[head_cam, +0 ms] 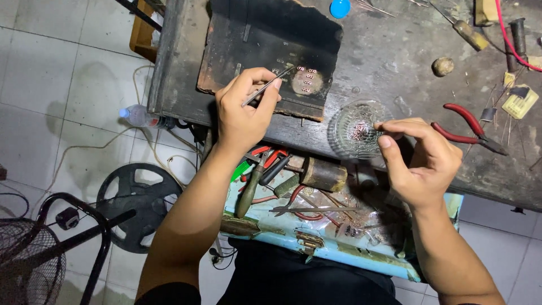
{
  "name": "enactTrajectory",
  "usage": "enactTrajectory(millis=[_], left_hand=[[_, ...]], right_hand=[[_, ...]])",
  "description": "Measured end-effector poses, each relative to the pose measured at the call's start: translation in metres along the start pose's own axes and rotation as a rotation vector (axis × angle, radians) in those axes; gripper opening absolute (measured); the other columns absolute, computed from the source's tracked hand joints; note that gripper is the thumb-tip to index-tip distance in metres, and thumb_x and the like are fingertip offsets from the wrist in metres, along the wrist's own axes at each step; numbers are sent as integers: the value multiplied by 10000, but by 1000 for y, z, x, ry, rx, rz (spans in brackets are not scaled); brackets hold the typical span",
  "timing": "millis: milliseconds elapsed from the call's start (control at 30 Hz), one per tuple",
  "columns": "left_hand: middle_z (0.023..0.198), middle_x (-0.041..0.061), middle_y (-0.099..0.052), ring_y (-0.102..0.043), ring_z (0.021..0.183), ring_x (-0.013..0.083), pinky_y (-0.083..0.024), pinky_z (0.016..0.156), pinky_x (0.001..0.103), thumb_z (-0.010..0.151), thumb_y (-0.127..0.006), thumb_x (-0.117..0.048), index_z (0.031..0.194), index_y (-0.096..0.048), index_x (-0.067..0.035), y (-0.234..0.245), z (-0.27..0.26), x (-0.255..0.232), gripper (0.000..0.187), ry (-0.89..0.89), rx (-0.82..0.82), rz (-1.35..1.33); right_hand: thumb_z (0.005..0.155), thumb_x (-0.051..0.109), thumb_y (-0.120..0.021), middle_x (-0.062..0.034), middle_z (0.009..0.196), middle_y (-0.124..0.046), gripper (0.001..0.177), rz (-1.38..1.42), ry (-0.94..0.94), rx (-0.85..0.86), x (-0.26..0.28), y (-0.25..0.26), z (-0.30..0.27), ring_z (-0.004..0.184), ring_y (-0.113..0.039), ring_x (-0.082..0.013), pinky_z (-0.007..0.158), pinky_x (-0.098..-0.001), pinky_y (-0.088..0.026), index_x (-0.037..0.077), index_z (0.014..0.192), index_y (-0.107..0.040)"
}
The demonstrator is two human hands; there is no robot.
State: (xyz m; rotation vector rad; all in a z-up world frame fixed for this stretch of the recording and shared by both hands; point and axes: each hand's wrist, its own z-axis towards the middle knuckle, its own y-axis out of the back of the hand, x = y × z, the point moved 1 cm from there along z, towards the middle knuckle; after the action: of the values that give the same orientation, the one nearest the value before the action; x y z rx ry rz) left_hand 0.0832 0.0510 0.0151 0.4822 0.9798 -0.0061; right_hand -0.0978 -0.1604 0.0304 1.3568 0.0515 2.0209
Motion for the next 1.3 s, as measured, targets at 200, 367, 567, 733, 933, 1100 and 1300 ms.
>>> enactTrajectory(millis=[200,367,567,733,933,1100,1300], left_hand=[[786,85,-724,-722,714,164,-546,691,288,1009,-675,-72,1006,-656,-27,0,1,1,49,-46,13,-3],[785,72,-723,-710,718,160,-535,690,294,1011,-672,-80,1002,-661,-33,0,2,-2,49,-37,25,15],[778,66,-724,-706,717,154,-534,703,293,1008,-677,-82,1003,-666,-39,0,2,-2,44,-31,21,19],[795,75,-723,-718,720,149,-547,692,282,1004,-680,-70,1009,-671,-27,-1,1,-4,44,-32,15,20],[784,58,-712,-687,704,133,-523,658,270,1008,-668,-78,981,-668,-36,0,2,-9,50,17,24,28],[791,59,-721,-726,704,140,-543,687,274,989,-686,-74,979,-674,-42,-3,0,-5,35,24,-7,36],[774,62,-715,-703,699,138,-534,671,272,995,-673,-67,970,-668,-37,-2,2,-7,40,11,-1,29]], right_hand=[[1007,-116,-672,-296,981,-702,57,-7,11,5,1,-1,1,928,-724,-378,867,-401,-572,-159,1024,-639],[1003,-121,-670,-293,980,-703,48,-11,2,-1,3,-1,2,920,-720,-371,867,-397,-568,-153,1015,-637],[997,-124,-676,-287,981,-705,46,-1,4,-2,4,0,3,919,-726,-366,856,-388,-576,-145,1012,-638],[997,-122,-678,-287,996,-710,45,-10,0,-5,5,1,3,927,-723,-361,868,-391,-575,-145,1016,-644],[998,-115,-682,-278,990,-714,42,-22,-7,-5,3,2,2,912,-720,-350,851,-378,-571,-138,1010,-650],[992,-124,-678,-276,988,-711,39,-6,-9,-4,4,2,3,908,-718,-349,858,-378,-567,-137,1009,-645],[984,-131,-686,-277,981,-708,47,3,-3,-8,4,2,4,912,-723,-353,861,-380,-573,-136,997,-641]])
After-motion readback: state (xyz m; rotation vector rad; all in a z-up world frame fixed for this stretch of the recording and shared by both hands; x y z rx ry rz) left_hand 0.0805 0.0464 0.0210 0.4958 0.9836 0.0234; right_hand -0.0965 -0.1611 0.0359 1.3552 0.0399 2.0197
